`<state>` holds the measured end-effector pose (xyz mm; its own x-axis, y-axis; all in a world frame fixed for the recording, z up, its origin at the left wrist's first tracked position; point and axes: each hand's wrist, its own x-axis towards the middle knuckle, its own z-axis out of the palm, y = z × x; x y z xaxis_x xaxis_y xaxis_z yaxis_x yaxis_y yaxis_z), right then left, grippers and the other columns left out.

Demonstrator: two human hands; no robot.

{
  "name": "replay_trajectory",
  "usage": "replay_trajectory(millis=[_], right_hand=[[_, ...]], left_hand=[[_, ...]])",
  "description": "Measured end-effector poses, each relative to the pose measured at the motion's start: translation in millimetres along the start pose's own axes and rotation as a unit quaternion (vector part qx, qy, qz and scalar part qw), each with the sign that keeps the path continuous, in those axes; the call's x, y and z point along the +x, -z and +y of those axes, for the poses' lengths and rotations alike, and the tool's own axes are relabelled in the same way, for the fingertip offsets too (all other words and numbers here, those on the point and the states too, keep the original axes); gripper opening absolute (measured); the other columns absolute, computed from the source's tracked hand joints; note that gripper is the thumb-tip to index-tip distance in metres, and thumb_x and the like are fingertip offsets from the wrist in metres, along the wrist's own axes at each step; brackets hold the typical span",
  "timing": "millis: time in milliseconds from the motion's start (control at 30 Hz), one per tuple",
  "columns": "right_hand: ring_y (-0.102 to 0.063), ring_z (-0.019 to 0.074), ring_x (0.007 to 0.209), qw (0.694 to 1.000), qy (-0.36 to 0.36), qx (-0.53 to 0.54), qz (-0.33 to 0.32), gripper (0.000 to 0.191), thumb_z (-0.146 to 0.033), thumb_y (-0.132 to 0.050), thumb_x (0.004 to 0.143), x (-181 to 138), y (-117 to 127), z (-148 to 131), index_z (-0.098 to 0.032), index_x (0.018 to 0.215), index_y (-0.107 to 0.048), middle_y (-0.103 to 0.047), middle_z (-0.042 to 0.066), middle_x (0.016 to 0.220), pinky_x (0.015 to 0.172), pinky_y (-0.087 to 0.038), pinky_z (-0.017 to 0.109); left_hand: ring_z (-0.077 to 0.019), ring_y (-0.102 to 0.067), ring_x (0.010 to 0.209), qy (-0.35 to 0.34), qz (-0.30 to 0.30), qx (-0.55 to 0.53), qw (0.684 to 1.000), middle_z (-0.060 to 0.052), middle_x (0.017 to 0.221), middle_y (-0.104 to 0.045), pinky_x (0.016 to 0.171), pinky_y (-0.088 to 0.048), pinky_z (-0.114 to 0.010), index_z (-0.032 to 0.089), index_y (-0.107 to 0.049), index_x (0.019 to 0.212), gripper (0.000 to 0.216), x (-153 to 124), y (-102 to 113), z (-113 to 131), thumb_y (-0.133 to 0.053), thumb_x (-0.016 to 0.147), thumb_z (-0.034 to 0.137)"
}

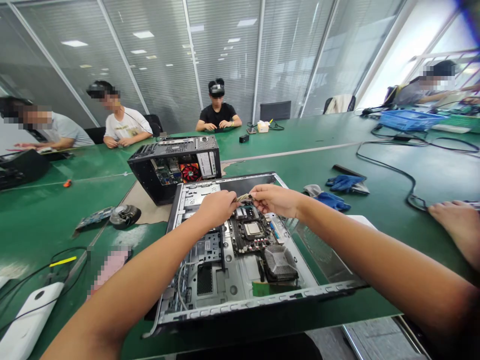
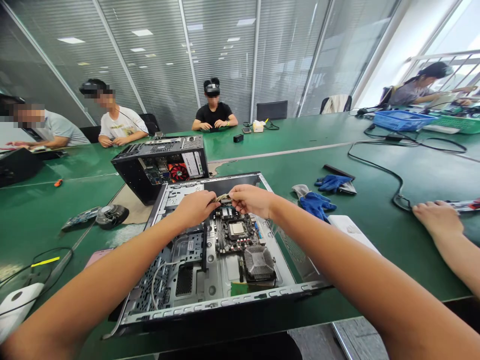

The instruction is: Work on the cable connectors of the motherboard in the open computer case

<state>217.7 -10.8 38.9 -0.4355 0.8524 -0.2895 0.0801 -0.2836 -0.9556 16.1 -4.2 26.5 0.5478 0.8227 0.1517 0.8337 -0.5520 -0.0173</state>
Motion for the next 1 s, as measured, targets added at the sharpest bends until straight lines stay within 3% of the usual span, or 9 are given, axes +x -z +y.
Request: replay_trajectory(millis=[167,233,333,400,467,567,767,900,1000], right_hand=[[-0.041,0.0075,0.048,0.995,-0.027,0.098,0.013,0.010,-0.025,-0.058,0.076,10,0,12,-0.018,0.076,-0.050,-0.051,-0.003,0.061,0.042,-0.027,0.020],[-0.039,0.0071,0.046,0.988,-0.085,0.123,0.027,0.019,-0.034,-0.054,0.081,11,2,16,-0.017,0.074,-0.051,-0.048,-0.003,0.059,0.039,-0.025,0.019],[-0.035,0.0059,0.044,0.977,-0.166,0.134,-0.015,0.034,-0.046,-0.049,0.086,11,7,19,-0.015,0.074,-0.054,-0.048,-0.002,0.057,0.037,-0.022,0.018],[-0.034,0.0053,0.043,0.972,-0.188,0.133,-0.057,0.033,-0.044,-0.050,0.087,10,8,21,-0.014,0.075,-0.055,-0.047,-0.002,0.056,0.037,-0.021,0.018],[-0.031,0.0044,0.041,0.977,-0.157,0.124,-0.076,0.027,-0.040,-0.055,0.085,10,9,23,-0.014,0.076,-0.055,-0.043,-0.005,0.053,0.039,-0.021,0.018],[-0.027,0.0035,0.041,0.991,-0.057,0.084,-0.085,0.028,-0.042,-0.061,0.083,11,7,27,-0.015,0.075,-0.054,-0.039,-0.008,0.051,0.042,-0.020,0.018],[-0.025,0.0052,0.045,0.995,0.061,-0.019,-0.071,0.034,-0.048,-0.058,0.085,13,3,32,-0.017,0.073,-0.050,-0.036,-0.008,0.053,0.045,-0.017,0.022],[-0.023,0.0072,0.046,0.989,0.085,-0.093,-0.077,0.033,-0.048,-0.048,0.090,13,2,34,-0.019,0.075,-0.048,-0.031,-0.009,0.054,0.046,-0.018,0.023],[-0.031,0.0095,0.051,0.957,0.137,-0.245,-0.068,0.032,-0.045,-0.044,0.092,13,2,32,-0.018,0.074,-0.048,-0.036,-0.006,0.056,0.049,-0.025,0.024]], left_hand=[[-0.0186,-0.058,0.070,-0.028,0.001,0.031,0.999,-0.006,0.082,-0.062,0.062,-0.039,-0.030,0.020,-0.059,0.095,0.029,-4,-9,-3,-0.041,0.095,0.043],[-0.0189,-0.057,0.072,-0.047,0.013,0.040,0.998,-0.006,0.082,-0.061,0.063,-0.039,-0.030,0.020,-0.061,0.093,0.028,-4,-10,-3,-0.042,0.095,0.041],[-0.0200,-0.056,0.077,-0.081,0.037,0.069,0.994,-0.007,0.082,-0.060,0.064,-0.039,-0.031,0.019,-0.062,0.091,0.025,-3,-10,-4,-0.045,0.095,0.037],[-0.0204,-0.055,0.081,-0.101,0.053,0.084,0.990,-0.007,0.085,-0.059,0.066,-0.039,-0.031,0.018,-0.062,0.089,0.024,-2,-10,-5,-0.045,0.095,0.034],[-0.0203,-0.054,0.083,-0.117,0.059,0.083,0.988,-0.008,0.087,-0.060,0.067,-0.040,-0.031,0.017,-0.062,0.087,0.025,-2,-10,-7,-0.045,0.095,0.033],[-0.0193,-0.056,0.082,-0.123,0.036,0.049,0.990,-0.006,0.085,-0.062,0.067,-0.039,-0.030,0.017,-0.062,0.084,0.026,-1,-9,-11,-0.045,0.095,0.033],[-0.0184,-0.059,0.075,-0.048,-0.007,-0.080,0.996,-0.003,0.083,-0.068,0.065,-0.037,-0.029,0.023,-0.058,0.108,0.023,-6,-4,-12,-0.049,0.092,0.037],[-0.0186,-0.058,0.073,-0.041,-0.029,-0.102,0.993,-0.003,0.081,-0.066,0.065,-0.037,-0.029,0.022,-0.058,0.099,0.018,-9,-2,-12,-0.048,0.091,0.035],[-0.0173,-0.056,0.073,-0.074,-0.079,-0.173,0.979,-0.003,0.080,-0.063,0.065,-0.038,-0.028,0.019,-0.058,0.092,0.019,-10,-1,-14,-0.047,0.090,0.035]])
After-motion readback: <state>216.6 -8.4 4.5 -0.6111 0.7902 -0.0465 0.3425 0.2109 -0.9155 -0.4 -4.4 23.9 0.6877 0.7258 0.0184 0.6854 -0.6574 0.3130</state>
